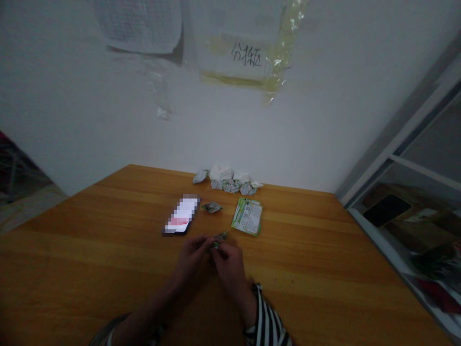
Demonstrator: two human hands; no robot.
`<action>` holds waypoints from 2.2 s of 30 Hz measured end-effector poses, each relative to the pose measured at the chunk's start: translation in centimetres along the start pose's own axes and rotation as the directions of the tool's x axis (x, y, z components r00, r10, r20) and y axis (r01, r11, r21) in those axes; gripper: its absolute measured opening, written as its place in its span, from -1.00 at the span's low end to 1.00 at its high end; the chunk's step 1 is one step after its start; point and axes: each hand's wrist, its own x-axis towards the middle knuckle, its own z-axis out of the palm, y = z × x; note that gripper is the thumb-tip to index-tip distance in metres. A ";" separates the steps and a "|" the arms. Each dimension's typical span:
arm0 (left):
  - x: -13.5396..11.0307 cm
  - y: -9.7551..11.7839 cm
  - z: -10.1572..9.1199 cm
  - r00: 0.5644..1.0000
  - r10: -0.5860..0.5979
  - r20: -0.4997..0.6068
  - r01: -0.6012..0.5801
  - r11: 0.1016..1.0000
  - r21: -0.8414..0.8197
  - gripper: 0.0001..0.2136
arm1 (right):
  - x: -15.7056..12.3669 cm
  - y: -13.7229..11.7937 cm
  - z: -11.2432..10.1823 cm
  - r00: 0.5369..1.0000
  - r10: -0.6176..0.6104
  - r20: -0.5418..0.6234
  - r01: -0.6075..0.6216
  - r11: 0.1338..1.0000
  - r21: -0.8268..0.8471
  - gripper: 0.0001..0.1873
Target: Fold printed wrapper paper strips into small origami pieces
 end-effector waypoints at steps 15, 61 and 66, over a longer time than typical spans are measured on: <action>0.4 0.1 -0.7 0.982 0.157 0.106 -0.186 0.906 0.380 -0.85 | 0.6 0.7 -1.1 1.000 -0.017 -0.016 0.017 1.000 -0.018 -0.80; 0.1 0.1 -0.5 0.977 0.205 -0.061 -0.183 0.948 0.258 -0.87 | 0.5 0.3 -3.3 0.978 -0.066 0.198 0.044 0.993 0.113 -0.75; -0.2 0.0 -0.3 0.981 0.188 -0.042 -0.167 0.939 0.299 -0.88 | 0.4 0.5 -2.8 0.987 -0.114 0.109 0.112 0.993 0.024 -0.78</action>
